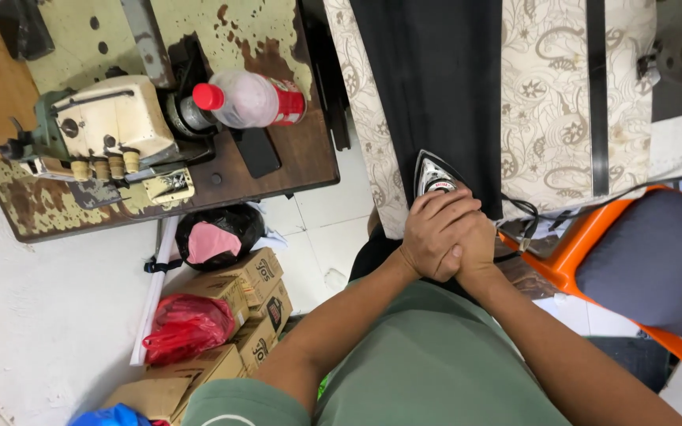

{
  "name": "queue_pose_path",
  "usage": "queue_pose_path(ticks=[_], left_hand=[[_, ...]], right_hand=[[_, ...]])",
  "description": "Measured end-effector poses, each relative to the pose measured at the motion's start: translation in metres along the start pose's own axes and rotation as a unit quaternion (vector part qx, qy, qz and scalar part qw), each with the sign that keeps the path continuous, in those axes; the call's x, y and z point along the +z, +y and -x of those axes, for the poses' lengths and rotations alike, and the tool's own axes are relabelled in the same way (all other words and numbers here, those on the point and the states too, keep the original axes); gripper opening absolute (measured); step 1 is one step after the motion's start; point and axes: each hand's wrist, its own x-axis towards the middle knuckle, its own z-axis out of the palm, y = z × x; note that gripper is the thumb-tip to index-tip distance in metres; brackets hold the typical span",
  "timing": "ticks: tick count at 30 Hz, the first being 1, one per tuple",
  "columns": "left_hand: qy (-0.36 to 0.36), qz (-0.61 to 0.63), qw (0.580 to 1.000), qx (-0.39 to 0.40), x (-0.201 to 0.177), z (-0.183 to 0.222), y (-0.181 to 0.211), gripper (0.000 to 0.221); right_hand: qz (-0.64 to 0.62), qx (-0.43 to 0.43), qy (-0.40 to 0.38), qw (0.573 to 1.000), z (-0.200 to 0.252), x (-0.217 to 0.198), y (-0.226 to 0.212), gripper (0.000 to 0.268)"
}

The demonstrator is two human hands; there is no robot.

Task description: Ironing a pair of black pants on a pressing table using a hand iron and a spray bottle.

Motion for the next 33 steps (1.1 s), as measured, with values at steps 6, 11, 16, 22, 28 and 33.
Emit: queue_pose_path(ticks=[6,11,16,22,28,33], left_hand=[[0.007,-0.003,1.000,0.014,-0.001,-0.024,-0.036,0.055],[0.020,-0.007,0.999,0.024,-0.011,-0.063,-0.070,0.055],[0.030,0.002,0.999,0.026,-0.014,-0.097,-0.113,0.055],[0.049,0.012,0.998,0.036,-0.021,-0.146,-0.162,0.055],[0.051,0.002,0.998,0.042,-0.019,-0.179,-0.208,0.058],[0.055,0.010,0.998,0.032,-0.020,-0.185,-0.209,0.057]], right_hand=[[0.013,0.010,0.001,1.000,-0.058,-0.006,-0.020,0.020],[0.025,0.015,0.003,1.000,-0.114,-0.009,-0.038,0.018],[0.043,0.030,-0.002,0.999,-0.176,-0.009,-0.051,0.016],[0.071,0.043,-0.013,0.996,-0.249,-0.005,-0.070,0.015],[0.096,0.060,-0.018,0.993,-0.303,-0.007,-0.081,0.015],[0.115,0.073,-0.005,0.991,-0.324,-0.016,-0.096,0.016]])
